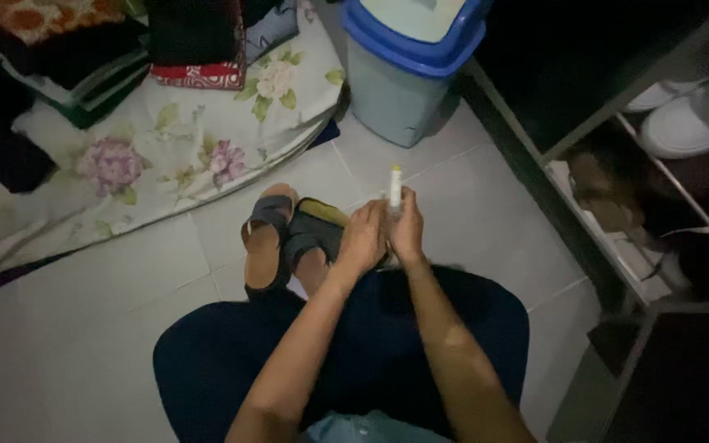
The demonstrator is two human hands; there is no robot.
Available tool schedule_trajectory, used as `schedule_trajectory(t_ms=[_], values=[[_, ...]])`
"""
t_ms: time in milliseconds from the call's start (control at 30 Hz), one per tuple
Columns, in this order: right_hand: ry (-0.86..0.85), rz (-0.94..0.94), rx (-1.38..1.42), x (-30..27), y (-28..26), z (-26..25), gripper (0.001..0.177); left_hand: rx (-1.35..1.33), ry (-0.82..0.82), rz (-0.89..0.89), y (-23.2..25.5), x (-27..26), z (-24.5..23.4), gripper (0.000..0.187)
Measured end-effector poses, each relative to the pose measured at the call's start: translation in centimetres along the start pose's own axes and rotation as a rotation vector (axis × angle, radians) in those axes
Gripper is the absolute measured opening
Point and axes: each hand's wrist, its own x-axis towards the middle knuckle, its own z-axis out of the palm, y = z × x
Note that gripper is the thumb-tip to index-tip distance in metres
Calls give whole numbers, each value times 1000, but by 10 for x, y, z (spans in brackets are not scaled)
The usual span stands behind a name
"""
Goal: Cleaning and scrubbing the straps and soles of a pair of sandals with a cleaning solution and cloth.
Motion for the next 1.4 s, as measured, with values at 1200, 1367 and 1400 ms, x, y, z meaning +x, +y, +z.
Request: schedule_trajectory(t_ms=[1200,1367,1400], values=[[-342,-449,182,-42,-93,15,35,-1999,713,-611,-241,-24,-41,58],[-408,-447,158,-64,-145,-14,30,-2313,618,-292,-133,-12,-117,24],[-428,-439,184,-69,-153,-18,27,-2375,551,-169,-116,-11,-129,25]])
